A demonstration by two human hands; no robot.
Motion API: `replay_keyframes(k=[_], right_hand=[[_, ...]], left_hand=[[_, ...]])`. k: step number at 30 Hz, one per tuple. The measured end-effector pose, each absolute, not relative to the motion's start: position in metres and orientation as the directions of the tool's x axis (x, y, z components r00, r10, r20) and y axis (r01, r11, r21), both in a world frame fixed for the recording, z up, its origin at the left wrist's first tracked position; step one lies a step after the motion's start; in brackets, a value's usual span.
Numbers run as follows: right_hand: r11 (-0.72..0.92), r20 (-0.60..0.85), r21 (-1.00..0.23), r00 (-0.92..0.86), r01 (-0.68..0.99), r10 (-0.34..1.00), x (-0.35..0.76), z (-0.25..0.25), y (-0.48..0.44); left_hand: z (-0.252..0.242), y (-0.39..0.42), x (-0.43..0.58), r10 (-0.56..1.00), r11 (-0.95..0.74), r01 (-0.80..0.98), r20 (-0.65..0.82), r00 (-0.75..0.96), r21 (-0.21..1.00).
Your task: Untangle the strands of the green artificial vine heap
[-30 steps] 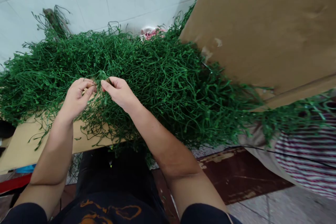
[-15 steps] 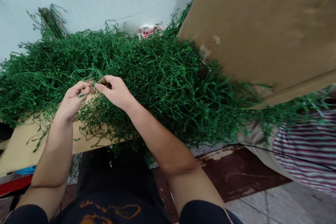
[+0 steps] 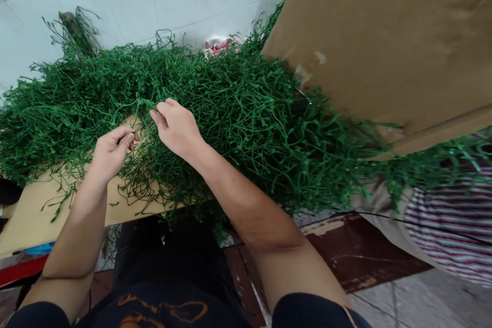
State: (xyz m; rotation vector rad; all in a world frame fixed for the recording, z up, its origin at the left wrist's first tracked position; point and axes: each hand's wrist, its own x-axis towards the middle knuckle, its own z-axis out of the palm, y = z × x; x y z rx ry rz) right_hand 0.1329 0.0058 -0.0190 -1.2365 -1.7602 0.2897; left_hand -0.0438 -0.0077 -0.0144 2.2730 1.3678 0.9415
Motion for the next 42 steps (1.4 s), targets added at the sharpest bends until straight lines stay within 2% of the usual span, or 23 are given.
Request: replay_keyframes(k=[3, 7, 9, 14, 18, 21, 24, 30, 32, 34, 35, 37, 39, 42], right_hand=[[0.456, 0.589, -0.582, -0.037, 0.673, 0.808, 0.132, -0.013, 0.010], [0.428, 0.612, -0.548, -0.004, 0.719, 0.790, 0.128, -0.009, 0.017], [0.437, 0.618, -0.549, -0.006, 0.713, 0.786, 0.128, -0.008, 0.020], [0.515, 0.628, -0.554, -0.079, 0.654, 0.774, 0.133, -0.010, 0.019], [0.560, 0.614, -0.536, -0.164, 0.632, 0.772, 0.128, -0.012, 0.010], [0.572, 0.586, -0.554, -0.205, 0.605, 0.784, 0.125, -0.010, 0.005], [0.572, 0.554, -0.605, -0.223, 0.554, 0.802, 0.126, -0.008, 0.005], [0.652, 0.600, -0.629, -0.269, 0.424, 0.754, 0.119, -0.011, 0.000], [0.672, 0.627, -0.629, -0.255, 0.391, 0.736, 0.115, -0.009, -0.009], [0.704, 0.658, -0.623, -0.258, 0.341, 0.708, 0.116, -0.004, -0.020], [0.722, 0.672, -0.617, -0.266, 0.314, 0.691, 0.120, -0.001, -0.025], [0.726, 0.682, -0.626, -0.253, 0.284, 0.686, 0.130, 0.002, -0.028], [0.648, 0.626, -0.695, -0.181, 0.310, 0.758, 0.143, 0.000, -0.022], [0.469, 0.506, -0.787, -0.015, 0.399, 0.862, 0.158, -0.011, 0.000]], left_hand=[[-0.020, -0.013, -0.039, 0.890, -0.453, 0.557, 0.325, 0.319, 0.696], [-0.023, -0.017, -0.034, 0.898, -0.440, 0.524, 0.337, 0.284, 0.729], [-0.020, -0.018, -0.035, 0.893, -0.449, 0.554, 0.353, 0.278, 0.701], [-0.009, -0.016, -0.039, 0.825, -0.544, 0.644, 0.484, 0.292, 0.537], [-0.006, -0.008, -0.032, 0.773, -0.593, 0.650, 0.560, 0.297, 0.474], [-0.009, 0.003, -0.029, 0.762, -0.604, 0.605, 0.599, 0.246, 0.520], [-0.012, 0.010, -0.032, 0.804, -0.555, 0.579, 0.565, 0.187, 0.598], [-0.009, 0.019, -0.030, 0.798, -0.538, 0.627, 0.581, 0.162, 0.564], [-0.011, 0.033, -0.036, 0.806, -0.499, 0.619, 0.588, 0.074, 0.607], [-0.017, 0.052, -0.054, 0.807, -0.396, 0.608, 0.577, -0.127, 0.688], [-0.020, 0.060, -0.066, 0.796, -0.301, 0.591, 0.539, -0.277, 0.748], [-0.027, 0.070, -0.090, 0.819, -0.152, 0.459, 0.372, -0.438, 0.875], [-0.031, 0.067, -0.101, 0.858, -0.150, 0.293, 0.272, -0.437, 0.944], [-0.028, 0.045, -0.091, 0.947, -0.202, 0.212, 0.246, -0.206, 0.956]])
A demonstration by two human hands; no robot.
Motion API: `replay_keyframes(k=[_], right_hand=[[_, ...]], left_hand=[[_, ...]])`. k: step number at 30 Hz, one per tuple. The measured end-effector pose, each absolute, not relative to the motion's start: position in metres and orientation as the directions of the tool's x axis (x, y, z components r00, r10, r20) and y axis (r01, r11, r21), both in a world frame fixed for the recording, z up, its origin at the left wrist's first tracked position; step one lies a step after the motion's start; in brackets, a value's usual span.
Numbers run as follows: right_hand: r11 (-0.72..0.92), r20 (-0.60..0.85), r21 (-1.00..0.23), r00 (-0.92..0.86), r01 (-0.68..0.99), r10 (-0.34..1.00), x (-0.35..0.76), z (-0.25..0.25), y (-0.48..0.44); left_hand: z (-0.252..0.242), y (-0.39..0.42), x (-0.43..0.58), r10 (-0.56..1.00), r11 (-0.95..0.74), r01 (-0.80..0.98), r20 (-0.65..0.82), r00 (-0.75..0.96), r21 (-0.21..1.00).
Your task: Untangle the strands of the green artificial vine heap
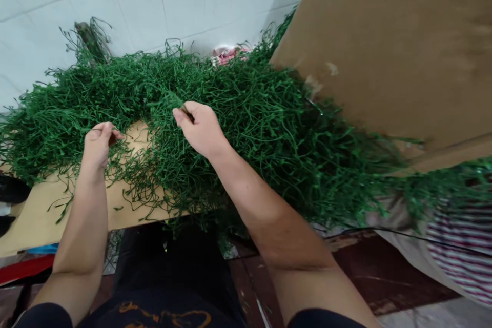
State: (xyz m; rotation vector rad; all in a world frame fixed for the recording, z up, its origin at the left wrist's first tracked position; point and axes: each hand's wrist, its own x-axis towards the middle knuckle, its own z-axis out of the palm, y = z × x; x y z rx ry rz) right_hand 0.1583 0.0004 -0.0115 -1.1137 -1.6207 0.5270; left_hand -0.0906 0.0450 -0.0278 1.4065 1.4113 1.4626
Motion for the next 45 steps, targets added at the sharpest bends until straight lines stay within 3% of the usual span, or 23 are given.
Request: replay_keyframes(k=[5, 9, 17, 21, 27, 34, 39, 42, 45], right_hand=[[0.381, 0.579, -0.738, 0.234, 0.557, 0.781, 0.167, -0.023, 0.024], [0.404, 0.553, -0.739, 0.144, 0.539, 0.821, 0.171, -0.029, 0.028], [0.348, 0.650, -0.619, 0.210, 0.704, 0.731, 0.177, -0.046, 0.035], [0.390, 0.629, -0.633, 0.150, 0.669, 0.763, 0.162, -0.030, 0.016], [0.492, 0.535, -0.637, -0.120, 0.593, 0.836, 0.143, -0.012, 0.000], [0.472, 0.418, -0.783, -0.220, 0.404, 0.882, 0.140, -0.019, 0.012], [0.461, 0.414, -0.852, -0.217, 0.249, 0.884, 0.138, -0.025, 0.016], [0.469, 0.413, -0.851, -0.251, 0.238, 0.876, 0.137, -0.023, 0.016], [0.465, 0.421, -0.813, -0.200, 0.350, 0.885, 0.134, -0.019, 0.014]], left_hand=[[-0.012, 0.018, -0.054, 0.967, -0.253, 0.163, 0.251, 0.031, 0.954], [-0.007, 0.013, -0.047, 0.966, -0.254, 0.122, 0.244, 0.086, 0.960], [-0.010, 0.014, -0.035, 0.949, -0.314, 0.194, 0.303, 0.086, 0.929], [-0.014, 0.018, -0.024, 0.930, -0.367, 0.229, 0.355, 0.095, 0.901], [-0.018, 0.022, -0.010, 0.896, -0.440, 0.320, 0.431, 0.102, 0.839], [-0.025, 0.025, -0.006, 0.926, -0.370, 0.252, 0.333, 0.178, 0.894], [-0.023, 0.020, -0.004, 0.917, -0.379, 0.225, 0.331, 0.223, 0.898], [-0.022, 0.018, -0.006, 0.887, -0.418, 0.210, 0.347, 0.304, 0.884], [-0.023, 0.017, -0.007, 0.858, -0.465, 0.203, 0.382, 0.345, 0.862]])
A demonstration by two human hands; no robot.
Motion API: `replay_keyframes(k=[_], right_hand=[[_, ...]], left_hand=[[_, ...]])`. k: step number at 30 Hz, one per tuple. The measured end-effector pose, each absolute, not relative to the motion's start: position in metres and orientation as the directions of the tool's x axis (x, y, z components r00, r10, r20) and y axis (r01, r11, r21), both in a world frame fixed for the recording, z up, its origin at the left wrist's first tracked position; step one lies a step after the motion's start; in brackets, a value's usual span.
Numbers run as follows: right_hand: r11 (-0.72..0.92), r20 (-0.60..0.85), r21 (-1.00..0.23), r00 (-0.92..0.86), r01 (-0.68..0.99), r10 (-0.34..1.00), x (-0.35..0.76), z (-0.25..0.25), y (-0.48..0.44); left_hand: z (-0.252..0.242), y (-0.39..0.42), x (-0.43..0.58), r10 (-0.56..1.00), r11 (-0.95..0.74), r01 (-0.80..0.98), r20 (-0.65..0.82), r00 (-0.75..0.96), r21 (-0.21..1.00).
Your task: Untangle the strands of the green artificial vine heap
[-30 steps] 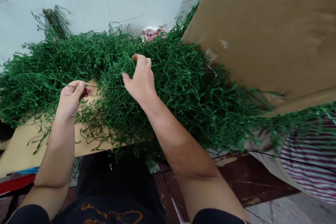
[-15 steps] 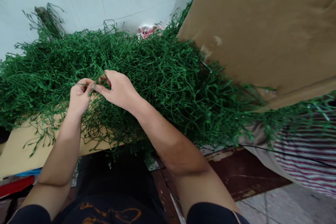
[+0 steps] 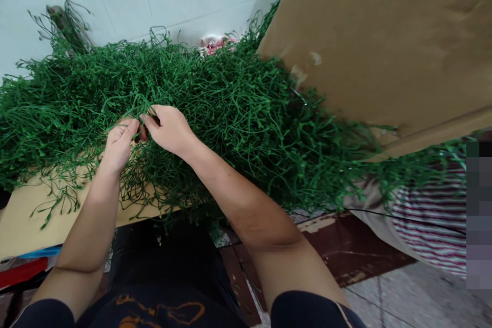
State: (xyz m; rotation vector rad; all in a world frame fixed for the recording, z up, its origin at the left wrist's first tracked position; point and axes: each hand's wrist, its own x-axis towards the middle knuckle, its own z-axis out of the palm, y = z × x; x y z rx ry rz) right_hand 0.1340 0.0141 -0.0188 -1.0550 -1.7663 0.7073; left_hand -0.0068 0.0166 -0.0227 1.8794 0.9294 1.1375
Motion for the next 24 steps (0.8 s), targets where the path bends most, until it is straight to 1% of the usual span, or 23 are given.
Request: replay_keyframes(k=[3, 5, 7, 11, 16, 18, 20, 22, 24], right_hand=[[0.435, 0.457, -0.754, -0.083, 0.492, 0.886, 0.130, -0.017, 0.014], [0.429, 0.462, -0.746, -0.068, 0.509, 0.884, 0.128, -0.019, 0.015], [0.427, 0.440, -0.761, -0.095, 0.489, 0.893, 0.128, -0.022, 0.016], [0.412, 0.418, -0.767, -0.104, 0.492, 0.902, 0.127, -0.022, 0.015], [0.390, 0.480, -0.749, 0.033, 0.535, 0.877, 0.125, -0.013, 0.014], [0.387, 0.482, -0.768, 0.061, 0.510, 0.874, 0.125, -0.013, 0.017], [0.385, 0.448, -0.819, 0.054, 0.425, 0.892, 0.126, -0.016, 0.023], [0.383, 0.412, -0.874, 0.040, 0.300, 0.910, 0.126, -0.021, 0.028], [0.375, 0.394, -0.902, 0.052, 0.213, 0.918, 0.126, -0.023, 0.031]], left_hand=[[-0.025, 0.018, -0.006, 0.868, -0.489, 0.256, 0.438, 0.232, 0.834], [-0.027, 0.020, -0.006, 0.870, -0.490, 0.315, 0.478, 0.122, 0.813], [-0.028, 0.022, -0.006, 0.857, -0.496, 0.362, 0.512, 0.059, 0.789], [-0.034, 0.025, -0.006, 0.821, -0.538, 0.403, 0.568, 0.053, 0.740], [-0.036, 0.024, -0.003, 0.654, -0.685, 0.429, 0.757, 0.006, 0.589], [-0.033, 0.023, -0.001, 0.635, -0.704, 0.376, 0.771, -0.045, 0.602], [-0.030, 0.021, 0.001, 0.677, -0.697, 0.261, 0.733, -0.068, 0.668], [-0.030, 0.018, 0.003, 0.725, -0.678, 0.136, 0.688, -0.040, 0.722], [-0.031, 0.016, 0.004, 0.743, -0.668, 0.067, 0.669, 0.007, 0.741]])
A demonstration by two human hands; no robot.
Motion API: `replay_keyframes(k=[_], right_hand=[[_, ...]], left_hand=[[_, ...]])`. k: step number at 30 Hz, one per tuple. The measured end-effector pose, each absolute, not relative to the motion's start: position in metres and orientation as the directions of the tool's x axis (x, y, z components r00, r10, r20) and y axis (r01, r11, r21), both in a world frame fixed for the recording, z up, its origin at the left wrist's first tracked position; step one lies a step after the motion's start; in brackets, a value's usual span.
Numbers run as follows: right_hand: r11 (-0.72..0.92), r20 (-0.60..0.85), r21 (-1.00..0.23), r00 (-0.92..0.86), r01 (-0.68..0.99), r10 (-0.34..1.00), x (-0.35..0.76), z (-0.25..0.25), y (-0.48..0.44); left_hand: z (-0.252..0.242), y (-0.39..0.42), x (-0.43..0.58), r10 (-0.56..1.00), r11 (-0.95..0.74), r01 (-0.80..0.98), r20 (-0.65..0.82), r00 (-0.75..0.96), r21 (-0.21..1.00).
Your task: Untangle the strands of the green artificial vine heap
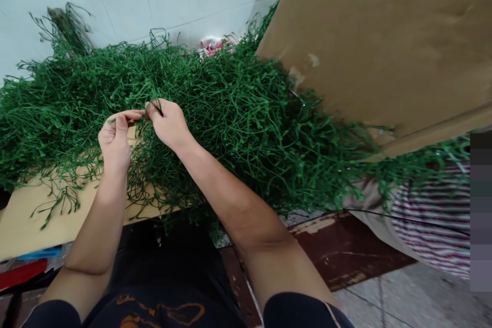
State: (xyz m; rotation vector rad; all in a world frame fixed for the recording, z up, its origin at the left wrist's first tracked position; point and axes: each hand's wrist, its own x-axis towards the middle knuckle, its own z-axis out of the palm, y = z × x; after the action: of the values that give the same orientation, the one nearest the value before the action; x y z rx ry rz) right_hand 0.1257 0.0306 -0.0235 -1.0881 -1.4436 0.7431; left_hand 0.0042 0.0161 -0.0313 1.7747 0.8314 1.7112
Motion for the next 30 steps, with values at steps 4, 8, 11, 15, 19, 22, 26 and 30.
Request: replay_keyframes(k=[4, 8, 11, 15, 19, 22, 26, 30], right_hand=[[0.363, 0.415, -0.875, 0.110, 0.320, 0.903, 0.117, -0.022, 0.030], [0.375, 0.504, -0.757, 0.115, 0.535, 0.856, 0.118, -0.017, 0.040], [0.228, 0.468, -0.757, 0.264, 0.612, 0.843, 0.142, -0.012, 0.059], [0.120, 0.367, -0.802, 0.324, 0.585, 0.872, 0.172, 0.003, 0.068], [0.180, 0.365, -0.758, 0.178, 0.627, 0.914, 0.167, 0.018, 0.055], [0.167, 0.333, -0.727, 0.130, 0.666, 0.934, 0.163, 0.019, 0.047], [0.191, 0.229, -0.773, -0.015, 0.605, 0.973, 0.170, 0.014, 0.037], [0.274, 0.223, -0.836, -0.162, 0.476, 0.961, 0.170, 0.013, 0.025]], left_hand=[[-0.037, 0.013, 0.007, 0.726, -0.686, 0.084, 0.686, 0.031, 0.722], [-0.032, -0.002, 0.008, 0.706, -0.682, 0.186, 0.703, -0.087, 0.708], [-0.017, -0.023, 0.006, 0.642, -0.710, 0.252, 0.752, -0.149, 0.657], [-0.005, -0.021, 0.005, 0.627, -0.733, 0.306, 0.778, -0.041, 0.608], [-0.021, 0.013, 0.007, 0.815, -0.569, 0.469, 0.539, 0.214, 0.675], [-0.032, 0.030, -0.001, 0.841, -0.540, 0.615, 0.402, 0.362, 0.575], [-0.026, 0.037, -0.023, 0.873, -0.462, 0.545, 0.465, 0.144, 0.699], [-0.010, 0.041, -0.025, 0.864, -0.485, 0.356, 0.501, 0.050, 0.799]])
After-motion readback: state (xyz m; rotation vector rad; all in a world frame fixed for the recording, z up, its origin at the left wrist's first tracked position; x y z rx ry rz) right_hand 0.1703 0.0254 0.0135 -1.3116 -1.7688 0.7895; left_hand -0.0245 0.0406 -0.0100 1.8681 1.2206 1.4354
